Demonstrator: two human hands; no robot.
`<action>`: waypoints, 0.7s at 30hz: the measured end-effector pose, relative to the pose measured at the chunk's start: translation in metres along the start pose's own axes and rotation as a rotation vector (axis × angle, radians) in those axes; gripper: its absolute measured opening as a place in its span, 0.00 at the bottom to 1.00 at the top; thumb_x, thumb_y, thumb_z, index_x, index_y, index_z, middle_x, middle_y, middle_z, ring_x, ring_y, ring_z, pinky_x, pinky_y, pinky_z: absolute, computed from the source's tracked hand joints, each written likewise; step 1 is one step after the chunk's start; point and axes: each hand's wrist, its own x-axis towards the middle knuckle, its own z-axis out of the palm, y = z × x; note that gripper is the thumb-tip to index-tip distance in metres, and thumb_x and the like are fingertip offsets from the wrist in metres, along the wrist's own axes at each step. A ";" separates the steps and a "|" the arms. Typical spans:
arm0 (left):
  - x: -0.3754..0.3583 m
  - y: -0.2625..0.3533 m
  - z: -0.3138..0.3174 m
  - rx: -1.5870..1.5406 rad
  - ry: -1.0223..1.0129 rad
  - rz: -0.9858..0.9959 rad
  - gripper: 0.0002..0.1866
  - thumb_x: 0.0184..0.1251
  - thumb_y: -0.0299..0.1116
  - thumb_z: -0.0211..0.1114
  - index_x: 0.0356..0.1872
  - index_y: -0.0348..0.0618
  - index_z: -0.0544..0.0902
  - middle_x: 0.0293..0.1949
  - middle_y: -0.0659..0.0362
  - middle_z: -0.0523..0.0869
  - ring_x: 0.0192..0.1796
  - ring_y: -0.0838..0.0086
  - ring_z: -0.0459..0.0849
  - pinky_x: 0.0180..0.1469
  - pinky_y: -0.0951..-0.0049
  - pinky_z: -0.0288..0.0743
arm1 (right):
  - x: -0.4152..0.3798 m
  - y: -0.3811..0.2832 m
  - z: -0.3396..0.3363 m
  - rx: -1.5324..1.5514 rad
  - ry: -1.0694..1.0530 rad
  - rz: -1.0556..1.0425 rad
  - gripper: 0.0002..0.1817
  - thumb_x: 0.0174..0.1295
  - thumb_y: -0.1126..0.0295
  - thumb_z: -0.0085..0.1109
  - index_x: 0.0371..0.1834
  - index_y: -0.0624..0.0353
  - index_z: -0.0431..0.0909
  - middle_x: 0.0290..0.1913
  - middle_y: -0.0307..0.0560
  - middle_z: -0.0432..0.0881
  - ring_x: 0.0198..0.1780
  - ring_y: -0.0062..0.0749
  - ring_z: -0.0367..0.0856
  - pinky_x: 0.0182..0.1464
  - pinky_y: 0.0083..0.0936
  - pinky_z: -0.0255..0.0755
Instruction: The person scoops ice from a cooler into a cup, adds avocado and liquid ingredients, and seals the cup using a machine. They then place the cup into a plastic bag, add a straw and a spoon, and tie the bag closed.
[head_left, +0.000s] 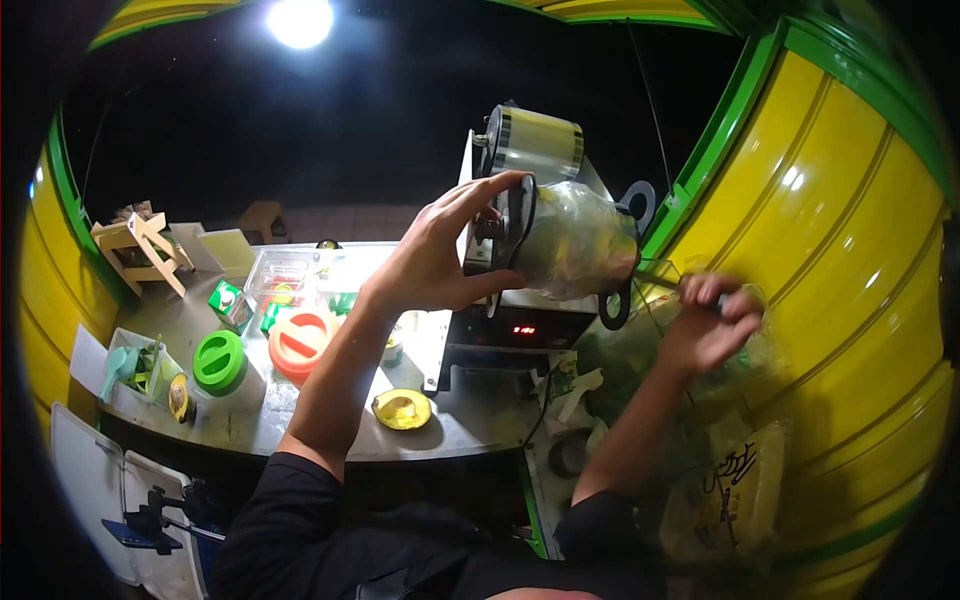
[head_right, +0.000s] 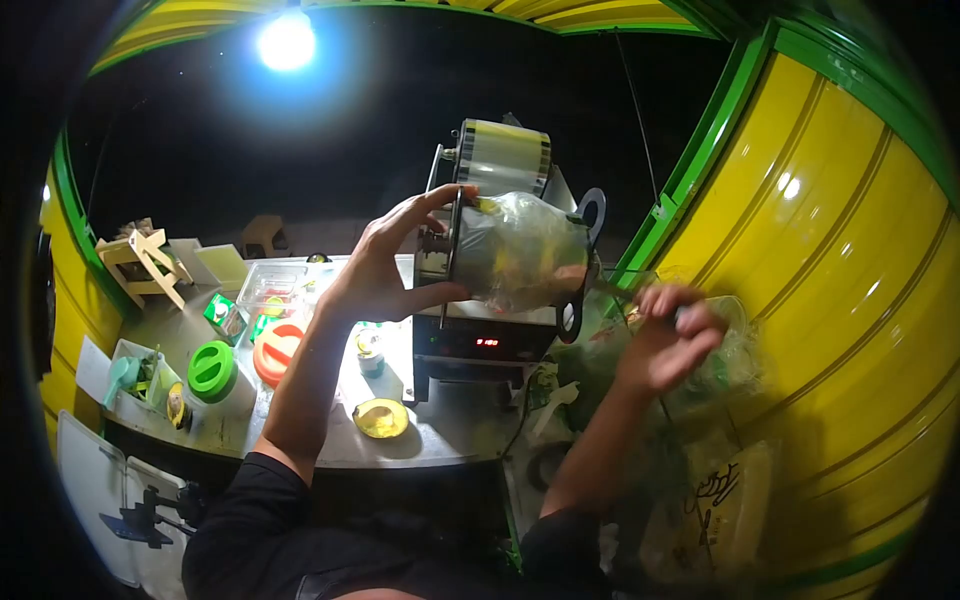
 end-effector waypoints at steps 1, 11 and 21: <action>-0.001 0.001 0.000 0.037 -0.002 -0.009 0.56 0.46 0.39 0.89 0.80 0.44 0.71 0.69 0.52 0.84 0.54 0.62 0.87 0.64 0.58 0.81 | -0.021 -0.011 0.007 -0.006 0.024 -0.005 0.22 0.85 0.43 0.43 0.39 0.48 0.64 0.41 0.48 0.72 0.42 0.39 0.68 0.49 0.40 0.69; 0.003 0.001 0.004 0.049 0.012 0.018 0.53 0.48 0.37 0.87 0.80 0.43 0.72 0.67 0.48 0.84 0.54 0.57 0.87 0.62 0.57 0.81 | -0.094 -0.016 0.015 -0.422 0.223 -0.133 0.25 0.83 0.38 0.42 0.43 0.48 0.62 0.47 0.50 0.71 0.46 0.42 0.68 0.55 0.48 0.66; -0.003 -0.005 0.001 -0.033 -0.002 -0.025 0.55 0.48 0.36 0.88 0.81 0.42 0.69 0.78 0.51 0.76 0.72 0.56 0.81 0.67 0.55 0.80 | -0.107 0.011 0.002 -0.467 0.481 -0.366 0.16 0.79 0.44 0.54 0.54 0.38 0.67 0.47 0.51 0.68 0.48 0.46 0.68 0.51 0.49 0.68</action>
